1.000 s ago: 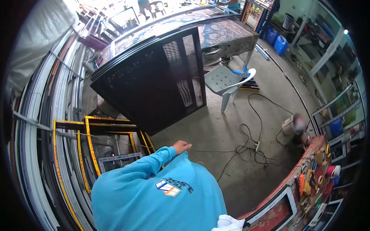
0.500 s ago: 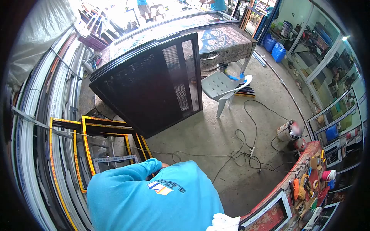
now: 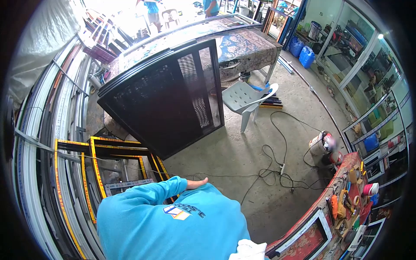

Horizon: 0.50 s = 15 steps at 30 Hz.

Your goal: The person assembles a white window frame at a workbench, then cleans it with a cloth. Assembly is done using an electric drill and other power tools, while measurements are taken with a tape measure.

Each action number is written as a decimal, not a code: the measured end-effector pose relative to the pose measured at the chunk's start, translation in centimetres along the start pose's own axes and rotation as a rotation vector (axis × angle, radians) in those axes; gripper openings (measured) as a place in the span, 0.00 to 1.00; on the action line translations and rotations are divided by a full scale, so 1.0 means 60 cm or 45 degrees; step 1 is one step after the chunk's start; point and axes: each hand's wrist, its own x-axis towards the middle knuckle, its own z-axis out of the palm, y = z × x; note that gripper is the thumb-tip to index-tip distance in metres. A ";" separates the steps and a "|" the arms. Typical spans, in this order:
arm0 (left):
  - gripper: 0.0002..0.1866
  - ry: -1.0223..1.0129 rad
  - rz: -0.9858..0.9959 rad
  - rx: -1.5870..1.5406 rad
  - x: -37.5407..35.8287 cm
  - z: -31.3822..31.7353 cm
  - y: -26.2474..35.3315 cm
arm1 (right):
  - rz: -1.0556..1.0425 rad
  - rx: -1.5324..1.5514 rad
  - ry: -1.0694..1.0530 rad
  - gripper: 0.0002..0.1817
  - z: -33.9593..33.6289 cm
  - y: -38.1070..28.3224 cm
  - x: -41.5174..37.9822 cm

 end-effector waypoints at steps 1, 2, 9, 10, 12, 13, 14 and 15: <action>0.49 -0.002 -0.002 0.002 -0.014 0.009 0.025 | -0.002 0.005 -0.016 0.30 -0.001 -0.001 0.001; 0.49 -0.077 -0.048 -0.044 -0.029 0.014 0.053 | -0.003 0.011 -0.031 0.31 0.000 -0.003 0.007; 0.47 -0.048 0.208 -0.434 0.002 0.019 0.166 | 0.151 0.112 -0.264 0.32 0.094 0.043 -0.094; 0.46 0.028 0.267 -0.384 0.011 0.018 0.174 | 0.224 0.146 -0.341 0.33 0.131 0.062 -0.164; 0.41 0.221 0.288 -0.151 0.043 0.002 0.169 | 0.394 0.221 -0.527 0.33 0.221 0.088 -0.342; 0.37 0.405 0.225 0.096 0.059 -0.003 0.161 | 0.263 0.218 -0.496 0.34 0.255 0.110 -0.335; 0.34 0.492 0.301 0.347 0.091 -0.027 0.123 | 0.350 0.251 -0.572 0.34 0.350 0.114 -0.372; 0.34 0.440 0.403 0.785 0.099 -0.046 0.105 | 0.274 0.099 -0.688 0.29 0.404 0.149 -0.324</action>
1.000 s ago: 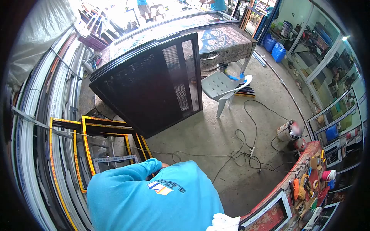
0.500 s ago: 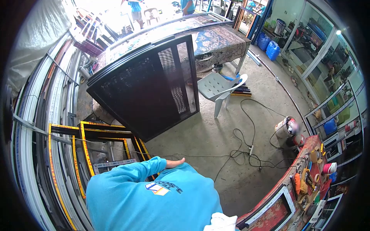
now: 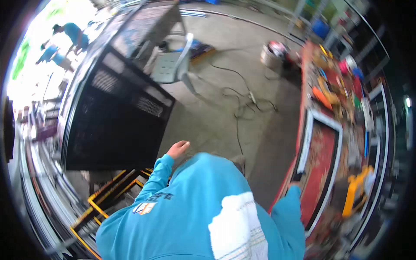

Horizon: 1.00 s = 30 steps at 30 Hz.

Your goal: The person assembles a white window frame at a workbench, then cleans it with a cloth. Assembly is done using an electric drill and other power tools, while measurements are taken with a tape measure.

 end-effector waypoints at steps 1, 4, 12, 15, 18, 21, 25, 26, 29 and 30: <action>0.34 -0.085 0.003 0.038 -0.007 0.006 -0.011 | -0.047 -0.174 -0.096 0.27 0.028 0.014 0.053; 0.33 -0.373 -0.138 0.080 -0.030 0.046 -0.076 | 0.081 -0.125 -0.287 0.32 0.022 -0.004 0.030; 0.27 -0.341 -0.298 0.043 -0.008 0.059 -0.065 | 1.099 1.233 -0.037 0.33 -0.198 -0.114 -0.179; 0.24 -0.375 -0.211 0.231 0.030 0.049 -0.031 | 1.149 1.256 -0.059 0.32 -0.187 -0.112 -0.178; 0.21 -0.269 -0.087 0.222 0.066 0.048 0.029 | 1.169 1.232 -0.065 0.35 -0.213 -0.123 -0.191; 0.19 -0.270 -0.074 0.151 0.114 0.042 0.087 | 1.183 1.218 -0.101 0.37 -0.212 -0.125 -0.197; 0.18 -0.273 -0.054 -0.016 0.206 0.037 0.140 | 1.205 1.288 -0.053 0.38 -0.268 -0.135 -0.227; 0.18 -0.290 -0.048 0.008 0.233 0.032 0.149 | 1.202 1.347 -0.042 0.40 -0.299 -0.138 -0.249; 0.21 -0.440 -0.131 0.200 0.324 0.010 0.183 | 1.231 1.421 -0.018 0.45 -0.309 -0.139 -0.252; 0.21 -0.459 -0.081 0.310 0.355 0.005 0.196 | 1.268 1.438 -0.015 0.45 -0.312 -0.135 -0.250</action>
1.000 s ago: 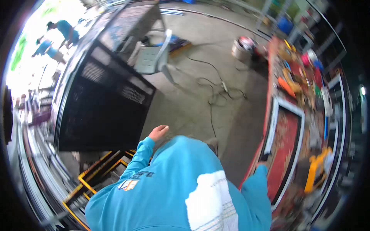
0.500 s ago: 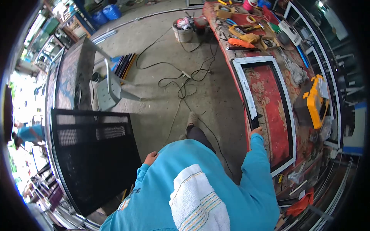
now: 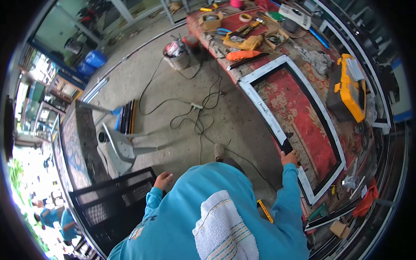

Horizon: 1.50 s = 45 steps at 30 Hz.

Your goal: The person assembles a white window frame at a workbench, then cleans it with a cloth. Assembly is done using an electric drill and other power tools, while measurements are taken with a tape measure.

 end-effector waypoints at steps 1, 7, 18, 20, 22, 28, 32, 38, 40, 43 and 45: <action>0.22 -0.007 0.033 0.116 0.026 -0.013 0.021 | 0.006 -0.062 -0.006 0.46 0.000 -0.003 0.000; 0.20 -0.024 0.251 0.504 0.152 -0.057 0.111 | 0.030 -0.153 0.056 0.52 -0.005 -0.015 -0.009; 0.24 -0.852 0.416 0.702 0.325 -0.159 0.310 | 0.051 0.456 0.406 0.35 0.120 -0.065 -0.063; 0.24 -0.687 0.427 0.776 0.358 -0.204 0.333 | -0.274 0.652 0.217 0.27 0.119 -0.114 -0.137; 0.24 -0.390 0.599 0.906 0.399 -0.245 0.348 | -0.382 0.855 -0.037 0.24 0.137 -0.173 -0.214; 0.26 -0.572 0.460 1.033 0.457 -0.279 0.388 | -0.473 0.597 -0.649 0.33 0.242 -0.265 -0.328; 0.27 -0.689 0.574 1.240 0.517 -0.220 0.387 | -0.482 0.530 -0.704 0.35 0.247 -0.288 -0.328; 0.26 -0.882 0.715 0.817 0.478 -0.070 0.471 | -0.719 0.887 -0.228 0.20 0.139 -0.380 -0.239; 0.25 -0.887 0.640 0.733 0.449 0.002 0.535 | -0.786 1.061 -0.104 0.16 0.048 -0.450 -0.168; 0.24 -0.856 0.673 0.627 0.485 0.096 0.563 | -0.796 1.244 -0.088 0.13 -0.039 -0.544 -0.064; 0.24 -0.773 0.839 0.547 0.509 0.161 0.616 | -0.993 1.067 0.349 0.11 -0.077 -0.598 0.024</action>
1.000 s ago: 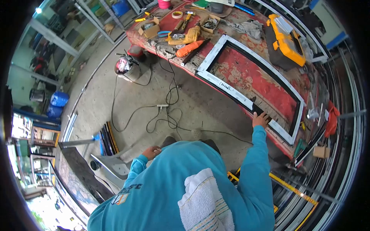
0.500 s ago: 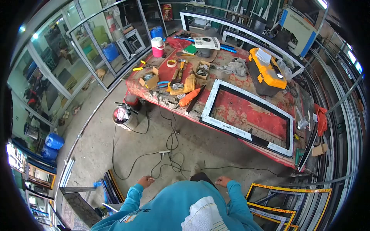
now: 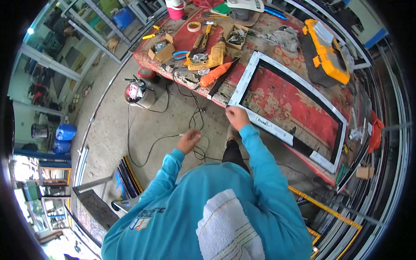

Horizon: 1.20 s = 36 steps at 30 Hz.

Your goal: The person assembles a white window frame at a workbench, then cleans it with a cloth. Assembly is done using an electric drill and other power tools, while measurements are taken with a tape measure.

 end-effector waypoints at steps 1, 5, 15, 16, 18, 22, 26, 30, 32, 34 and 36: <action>0.24 0.069 0.001 -0.021 0.034 0.004 0.033 | -0.022 -0.009 -0.005 0.11 0.006 0.014 0.049; 0.26 0.307 -0.107 -0.017 0.162 0.032 0.069 | -0.051 -0.371 -0.010 0.10 0.038 0.095 0.210; 0.35 0.526 -0.481 0.538 0.356 0.069 0.113 | 0.198 -0.753 -0.382 0.07 0.051 0.124 0.346; 0.35 0.523 -0.482 0.539 0.360 0.067 0.113 | 0.184 -0.791 -0.426 0.08 0.043 0.116 0.344; 0.32 0.429 -0.530 0.570 0.369 0.062 0.106 | 0.149 -0.797 -0.408 0.07 0.037 0.112 0.341; 0.29 0.474 -0.339 0.541 0.370 0.060 0.083 | 0.136 -0.810 -0.408 0.07 0.038 0.115 0.343; 0.27 0.321 -0.360 0.444 0.376 0.032 0.074 | 0.063 -0.675 -0.400 0.09 0.027 0.139 0.326; 0.29 0.186 -0.267 0.610 0.373 0.004 0.136 | -0.089 -0.477 -0.429 0.11 -0.001 0.125 0.298; 0.29 0.095 -0.260 0.608 0.375 0.011 0.167 | -0.104 -0.259 -0.439 0.12 -0.014 0.108 0.292; 0.27 0.009 -0.276 0.708 0.384 0.030 0.160 | -0.049 0.019 -0.369 0.10 -0.026 0.098 0.289; 0.26 0.079 -0.234 0.600 0.392 0.046 0.155 | -0.035 0.052 -0.296 0.11 -0.043 0.100 0.295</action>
